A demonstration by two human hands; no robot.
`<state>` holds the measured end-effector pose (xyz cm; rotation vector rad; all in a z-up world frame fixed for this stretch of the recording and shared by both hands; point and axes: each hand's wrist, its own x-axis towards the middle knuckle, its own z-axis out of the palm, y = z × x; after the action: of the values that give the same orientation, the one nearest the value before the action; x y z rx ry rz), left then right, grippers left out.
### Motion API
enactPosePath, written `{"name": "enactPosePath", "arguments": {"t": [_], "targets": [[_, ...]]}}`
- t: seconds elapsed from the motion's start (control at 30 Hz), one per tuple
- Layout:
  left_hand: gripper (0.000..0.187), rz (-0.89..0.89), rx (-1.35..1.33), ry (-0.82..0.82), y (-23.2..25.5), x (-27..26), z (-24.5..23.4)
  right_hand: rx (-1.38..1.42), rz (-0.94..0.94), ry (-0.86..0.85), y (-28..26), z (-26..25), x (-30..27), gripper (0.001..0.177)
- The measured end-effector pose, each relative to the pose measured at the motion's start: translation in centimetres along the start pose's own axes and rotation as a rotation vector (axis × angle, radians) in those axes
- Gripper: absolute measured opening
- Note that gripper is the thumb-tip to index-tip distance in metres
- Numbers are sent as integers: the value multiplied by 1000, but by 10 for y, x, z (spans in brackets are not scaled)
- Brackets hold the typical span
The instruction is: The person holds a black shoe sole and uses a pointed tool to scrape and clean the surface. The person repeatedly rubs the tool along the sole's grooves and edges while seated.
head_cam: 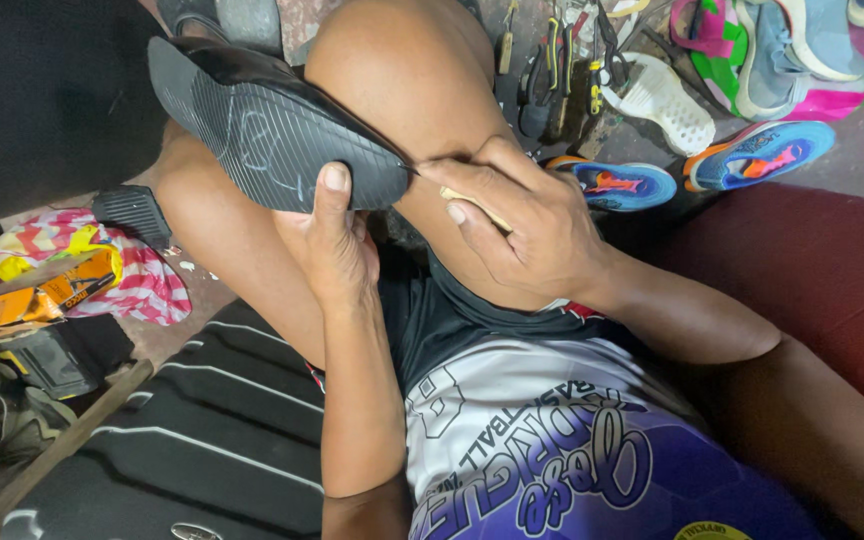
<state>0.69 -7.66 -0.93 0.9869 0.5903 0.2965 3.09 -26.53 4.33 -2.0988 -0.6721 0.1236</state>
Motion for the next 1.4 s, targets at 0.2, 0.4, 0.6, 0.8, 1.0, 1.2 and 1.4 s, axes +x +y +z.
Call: {"name": "enactPosePath", "arguments": {"t": [0.2, 0.4, 0.6, 0.8, 1.0, 1.2, 1.4], "targets": [[65, 18, -8, -6, 0, 1, 0, 4, 17, -26, 0, 0, 0, 34], [64, -3, 36, 35, 0, 1, -4, 21, -2, -30, -5, -2, 1, 36], [65, 19, 16, 10, -3, -1, -5, -55, -46, -23, -7, -2, 2, 39], [67, 45, -19, -67, -2, -6, -4, -119, 5, -49, -11, 1, -2, 41], [68, -2, 9, -2, -1, -6, -4, -118, 15, -53, -11, 3, -6, 41], [65, 27, 36, -27, 0, -2, -4, -127, 1, -53, -9, 2, -5, 43], [65, 2, -1, -30, 3, -3, 0, -139, -7, -51, -9, 3, -5, 43]]}}
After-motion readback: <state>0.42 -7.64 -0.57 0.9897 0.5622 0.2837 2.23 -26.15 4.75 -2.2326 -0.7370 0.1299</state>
